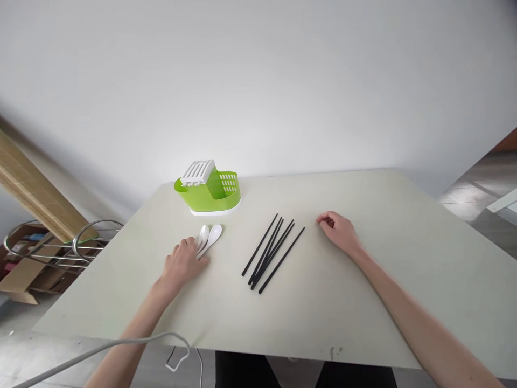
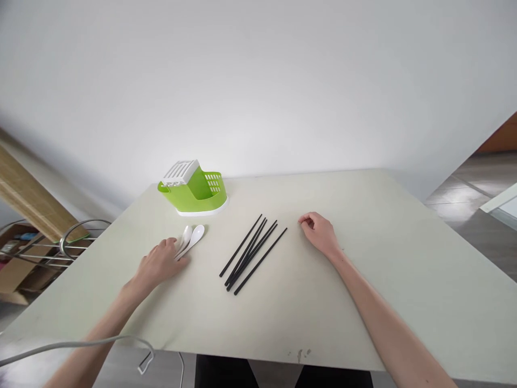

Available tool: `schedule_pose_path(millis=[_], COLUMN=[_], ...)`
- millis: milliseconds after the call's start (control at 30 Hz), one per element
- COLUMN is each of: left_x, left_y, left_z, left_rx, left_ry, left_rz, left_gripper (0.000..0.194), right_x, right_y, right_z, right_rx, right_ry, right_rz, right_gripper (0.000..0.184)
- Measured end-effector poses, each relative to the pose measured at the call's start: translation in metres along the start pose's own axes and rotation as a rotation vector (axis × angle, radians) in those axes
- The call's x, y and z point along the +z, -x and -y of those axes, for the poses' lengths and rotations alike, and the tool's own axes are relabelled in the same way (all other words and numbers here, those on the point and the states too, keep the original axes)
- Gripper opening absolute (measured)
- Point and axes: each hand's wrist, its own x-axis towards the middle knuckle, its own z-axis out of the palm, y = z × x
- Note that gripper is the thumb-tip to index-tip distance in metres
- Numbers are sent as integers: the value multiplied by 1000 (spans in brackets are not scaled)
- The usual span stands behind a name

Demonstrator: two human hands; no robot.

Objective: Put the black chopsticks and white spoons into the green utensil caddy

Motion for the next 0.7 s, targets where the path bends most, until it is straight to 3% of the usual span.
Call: schedule_pose_path(millis=[167,300,400,533,700], left_x=[-1,4,8,2,-10], left_y=[-2,0,2,17,50], left_z=[12,10,-3,-47,-129], left_rx=[87,147,222,419,595], left_ry=[-39,44,130,193,113], left_rz=[77,17,-42,-77,-3], left_gripper=[37,34,38,35,24], right_x=[0,0,-1,0,-6], right_y=[-2,-3,-3,-5,-13], right_z=[-1,-1,-1,-5,-19], right_rx=[7,14,25,53,111], right_ry=[-15,-41,-72,-137,-238], right_rz=[-5,-7,-16,-63,-212], right_gripper=[19,18,18,19,23])
